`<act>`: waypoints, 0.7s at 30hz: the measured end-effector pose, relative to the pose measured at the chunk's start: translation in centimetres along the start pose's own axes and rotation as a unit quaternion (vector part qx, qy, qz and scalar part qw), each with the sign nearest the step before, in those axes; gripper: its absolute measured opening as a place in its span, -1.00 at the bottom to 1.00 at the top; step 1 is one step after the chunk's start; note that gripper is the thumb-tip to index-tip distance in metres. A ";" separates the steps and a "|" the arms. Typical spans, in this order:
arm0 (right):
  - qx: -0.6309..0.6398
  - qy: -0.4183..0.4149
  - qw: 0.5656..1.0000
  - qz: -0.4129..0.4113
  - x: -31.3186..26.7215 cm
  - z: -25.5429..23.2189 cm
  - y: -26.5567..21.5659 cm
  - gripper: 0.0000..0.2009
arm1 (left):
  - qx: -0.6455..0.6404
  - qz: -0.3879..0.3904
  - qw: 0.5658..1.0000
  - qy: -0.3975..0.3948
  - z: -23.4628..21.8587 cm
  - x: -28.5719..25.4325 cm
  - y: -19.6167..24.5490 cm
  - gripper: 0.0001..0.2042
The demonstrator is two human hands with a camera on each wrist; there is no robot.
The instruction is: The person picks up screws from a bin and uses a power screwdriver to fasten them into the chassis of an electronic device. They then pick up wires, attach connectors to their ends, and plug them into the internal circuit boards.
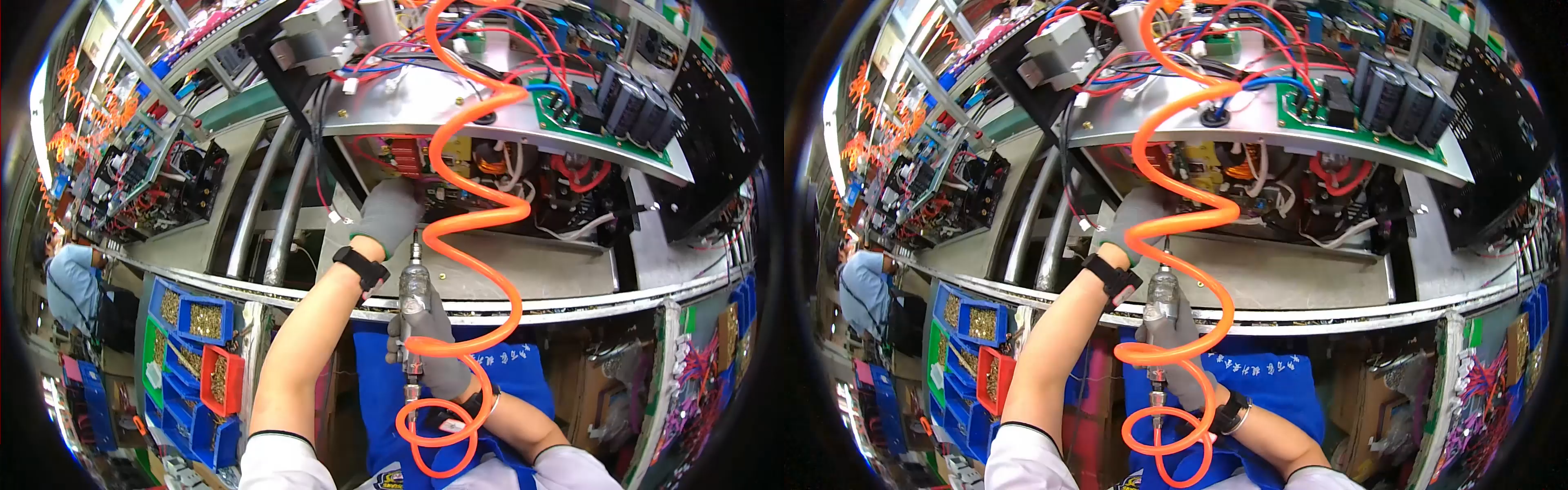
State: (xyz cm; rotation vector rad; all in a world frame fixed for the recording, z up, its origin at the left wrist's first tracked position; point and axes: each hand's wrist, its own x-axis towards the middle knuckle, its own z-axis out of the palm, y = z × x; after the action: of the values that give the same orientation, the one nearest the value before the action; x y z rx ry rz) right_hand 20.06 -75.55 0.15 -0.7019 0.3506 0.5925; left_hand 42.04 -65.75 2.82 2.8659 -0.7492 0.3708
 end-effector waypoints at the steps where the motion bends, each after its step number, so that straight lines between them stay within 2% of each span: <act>1: -0.006 -0.005 1.000 -0.012 0.0 0.0 0.1 -0.45 | -0.003 -0.035 0.999 -0.020 0.0 0.1 0.3 -0.66; 2: -0.010 -0.009 1.000 -0.021 0.1 -0.1 0.1 -0.47 | 0.006 -0.010 1.000 -0.011 -0.2 0.0 0.3 -0.65; 5: -0.018 -0.022 0.999 -0.035 0.4 -0.2 0.3 -0.51 | -0.072 -0.070 0.995 -0.020 -0.9 0.0 0.9 -0.64; 10: -0.027 -0.035 0.998 -0.052 0.6 -0.4 0.5 -0.59 | -0.033 -0.091 0.993 -0.059 -1.7 0.2 1.6 -0.64; 13: -0.029 -0.045 0.997 -0.059 0.7 -0.5 0.6 -0.63 | -0.043 -0.134 0.987 -0.083 -2.1 0.5 2.0 -0.66; 17: -0.034 -0.068 0.994 -0.080 1.0 -1.1 1.1 -0.67 | -0.042 -0.128 0.988 -0.075 -1.7 0.5 1.9 -0.68; 19: -0.047 -0.094 0.989 -0.102 1.1 -1.8 2.0 -0.69 | -0.047 -0.115 0.991 -0.054 -1.5 0.3 1.8 -0.69; 21: -0.138 -0.158 0.960 -0.188 1.2 -3.1 3.3 -0.71 | -0.051 -0.120 0.990 -0.058 -1.5 0.4 1.8 -0.70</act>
State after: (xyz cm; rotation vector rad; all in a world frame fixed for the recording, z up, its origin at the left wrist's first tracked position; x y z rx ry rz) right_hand 18.66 -75.19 -4.33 -0.8992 -0.1675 0.3835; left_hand 41.22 -67.15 4.49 2.8546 -0.4173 0.1318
